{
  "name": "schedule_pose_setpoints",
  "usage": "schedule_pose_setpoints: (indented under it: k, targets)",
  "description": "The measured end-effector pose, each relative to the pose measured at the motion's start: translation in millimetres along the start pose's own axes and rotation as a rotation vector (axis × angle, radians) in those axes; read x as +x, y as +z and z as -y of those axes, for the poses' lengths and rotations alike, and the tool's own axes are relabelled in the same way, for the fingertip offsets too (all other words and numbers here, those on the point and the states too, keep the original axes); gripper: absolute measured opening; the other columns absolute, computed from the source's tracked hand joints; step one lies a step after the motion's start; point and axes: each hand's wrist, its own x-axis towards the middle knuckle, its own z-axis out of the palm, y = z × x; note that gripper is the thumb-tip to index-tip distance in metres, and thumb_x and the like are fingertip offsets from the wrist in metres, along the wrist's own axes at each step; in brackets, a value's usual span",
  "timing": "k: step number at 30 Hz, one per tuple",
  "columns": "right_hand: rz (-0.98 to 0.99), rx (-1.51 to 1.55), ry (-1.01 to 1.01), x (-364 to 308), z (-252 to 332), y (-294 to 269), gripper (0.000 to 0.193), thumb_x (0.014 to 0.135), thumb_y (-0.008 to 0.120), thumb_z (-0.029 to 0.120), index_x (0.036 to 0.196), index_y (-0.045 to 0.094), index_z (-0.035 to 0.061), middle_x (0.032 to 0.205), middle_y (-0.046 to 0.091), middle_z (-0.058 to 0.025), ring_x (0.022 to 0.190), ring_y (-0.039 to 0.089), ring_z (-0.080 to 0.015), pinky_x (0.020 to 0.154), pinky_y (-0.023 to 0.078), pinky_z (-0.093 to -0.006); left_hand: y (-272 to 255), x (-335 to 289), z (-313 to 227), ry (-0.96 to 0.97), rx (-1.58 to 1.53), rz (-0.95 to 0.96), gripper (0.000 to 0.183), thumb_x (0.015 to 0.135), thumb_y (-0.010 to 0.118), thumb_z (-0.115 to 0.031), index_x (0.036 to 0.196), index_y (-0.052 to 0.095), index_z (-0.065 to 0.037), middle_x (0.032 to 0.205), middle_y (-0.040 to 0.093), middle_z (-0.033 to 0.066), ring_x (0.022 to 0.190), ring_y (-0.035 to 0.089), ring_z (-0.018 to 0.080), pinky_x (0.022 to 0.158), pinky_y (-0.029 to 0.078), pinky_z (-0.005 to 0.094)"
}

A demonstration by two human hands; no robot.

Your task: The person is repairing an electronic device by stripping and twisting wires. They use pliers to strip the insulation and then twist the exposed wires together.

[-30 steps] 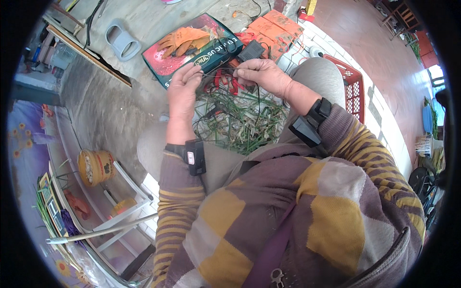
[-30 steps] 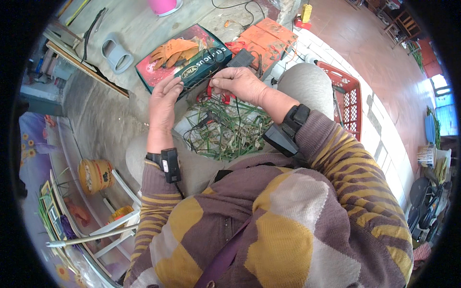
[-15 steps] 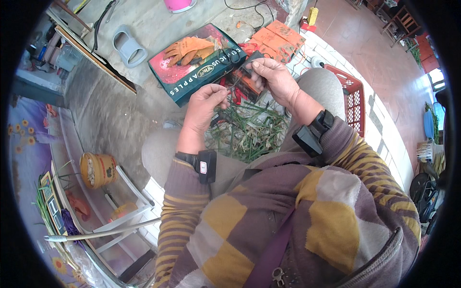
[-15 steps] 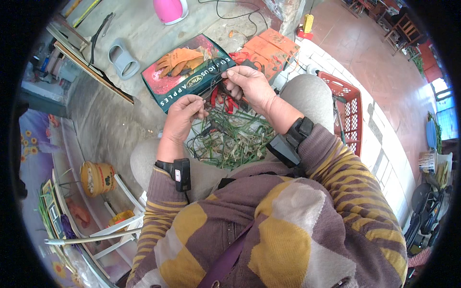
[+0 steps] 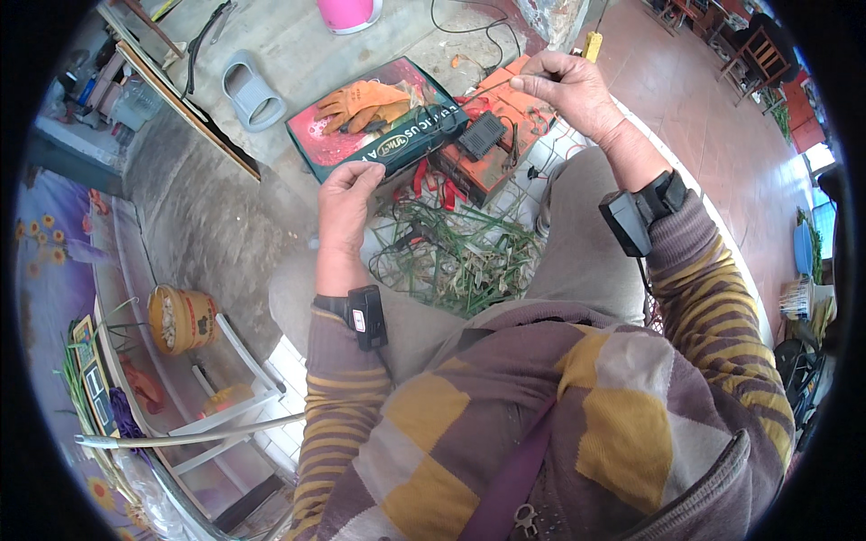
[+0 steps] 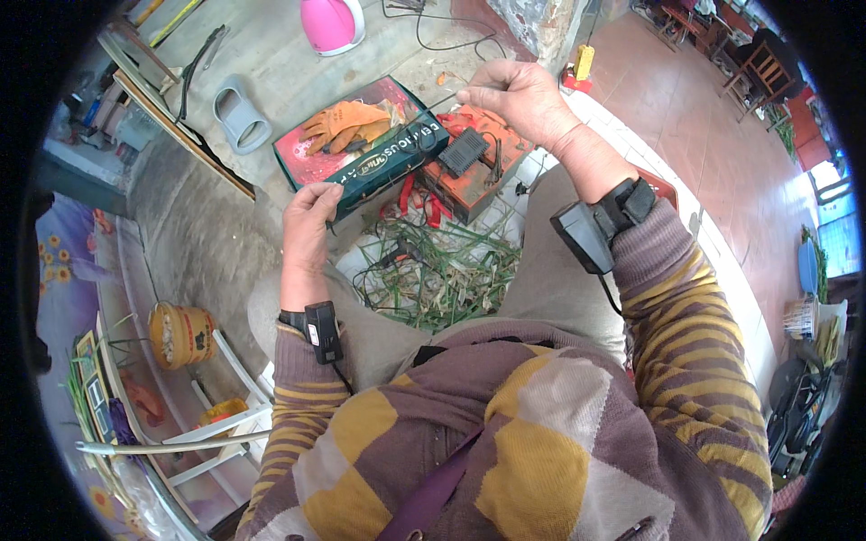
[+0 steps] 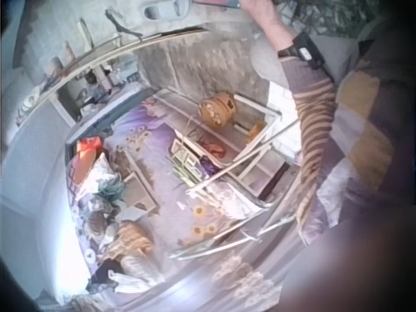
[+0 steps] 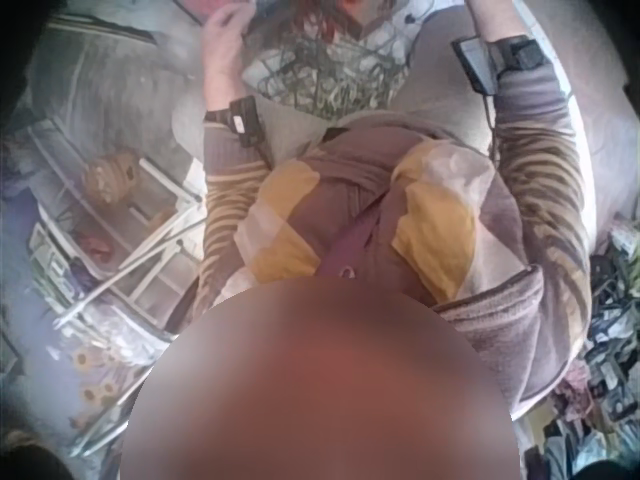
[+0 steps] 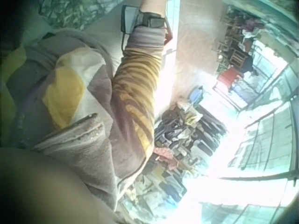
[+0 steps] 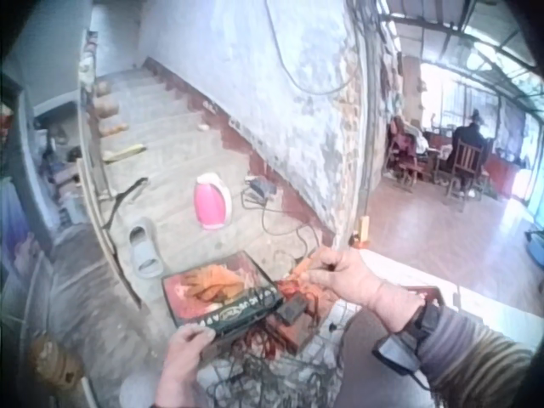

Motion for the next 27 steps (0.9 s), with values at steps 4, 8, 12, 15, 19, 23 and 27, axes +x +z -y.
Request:
schedule_pose_setpoints:
  k: [4, 8, 12, 15, 19, 23, 27]
  targets:
    - [-0.027, -0.107, -0.039, 13.0, 2.3, -20.5, 0.017, 0.080, 0.069, 0.020, 0.083, 0.064, 0.0043, 0.068, 0.057, -0.0002, 0.065, 0.050, -0.0081, 0.063, 0.045, -0.0249, -3.8, 1.3, -0.7, -0.005, 0.064, -0.084, 0.012, 0.078, 0.069, -0.012, 0.084, 0.065, -0.003, 0.068, 0.053, -0.0055, 0.058, 0.039, 0.0038, 0.053, 0.030, 0.0188]
    - [-0.007, -0.262, 0.000, 20.3, -2.4, -41.2, 0.019, 0.082, 0.065, 0.023, 0.084, 0.064, 0.0048, 0.070, 0.056, -0.0035, 0.068, 0.051, -0.0113, 0.066, 0.044, -0.0273, -11.6, 4.1, 1.6, 0.024, 0.069, -0.167, 0.012, 0.080, 0.069, -0.014, 0.083, 0.065, -0.004, 0.067, 0.052, -0.0060, 0.057, 0.038, 0.0034, 0.051, 0.029, 0.0189]
    - [0.022, -0.311, 0.027, 26.0, -2.9, -67.2, 0.015, 0.084, 0.065, 0.016, 0.088, 0.065, 0.0016, 0.075, 0.061, 0.0009, 0.072, 0.052, -0.0069, 0.068, 0.045, -0.0241, -20.9, 9.0, 7.4, -0.054, -0.028, -0.302, 0.015, 0.079, 0.070, -0.015, 0.085, 0.064, -0.003, 0.073, 0.058, -0.0037, 0.062, 0.044, 0.0023, 0.054, 0.034, 0.0186]
    - [0.100, -0.181, 0.175, 29.3, -0.4, -82.1, 0.016, 0.085, 0.064, 0.017, 0.087, 0.065, 0.0010, 0.076, 0.061, 0.0022, 0.074, 0.052, -0.0063, 0.070, 0.044, -0.0232, -23.3, 10.7, 9.7, -0.077, -0.071, -0.298, 0.016, 0.079, 0.070, -0.017, 0.086, 0.064, -0.003, 0.073, 0.056, -0.0047, 0.059, 0.039, 0.0010, 0.050, 0.029, 0.0189]
    - [-0.031, -0.175, 0.068, 31.2, -4.6, -88.0, 0.017, 0.085, 0.064, 0.017, 0.091, 0.065, 0.0010, 0.080, 0.062, 0.0014, 0.079, 0.053, -0.0055, 0.074, 0.044, -0.0231, -18.4, 14.2, 9.4, -0.027, 0.036, -0.311, 0.017, 0.079, 0.069, -0.016, 0.086, 0.063, -0.002, 0.075, 0.058, -0.0023, 0.063, 0.046, 0.0035, 0.056, 0.036, 0.0192]
    - [-0.403, -0.601, -0.256, 50.9, -4.1, -100.9, 0.027, 0.082, 0.064, 0.031, 0.089, 0.067, 0.0052, 0.070, 0.058, 0.0013, 0.065, 0.051, -0.0110, 0.061, 0.045, -0.0267, -19.1, 10.8, 8.7, 0.066, 0.216, -0.280, 0.016, 0.078, 0.070, -0.014, 0.087, 0.064, -0.001, 0.078, 0.061, 0.0003, 0.071, 0.052, 0.0065, 0.065, 0.041, 0.0204]
    - [-0.545, -0.401, -0.234, 80.9, 21.8, -143.3, 0.022, 0.080, 0.066, 0.017, 0.092, 0.065, -0.0019, 0.089, 0.067, -0.0106, 0.078, 0.060, -0.0168, 0.071, 0.047, -0.0305, -23.3, 11.0, 10.4, 0.064, 0.125, -0.257, 0.016, 0.078, 0.070, -0.012, 0.088, 0.066, 0.001, 0.080, 0.062, 0.0011, 0.073, 0.054, 0.0070, 0.067, 0.042, 0.0206]
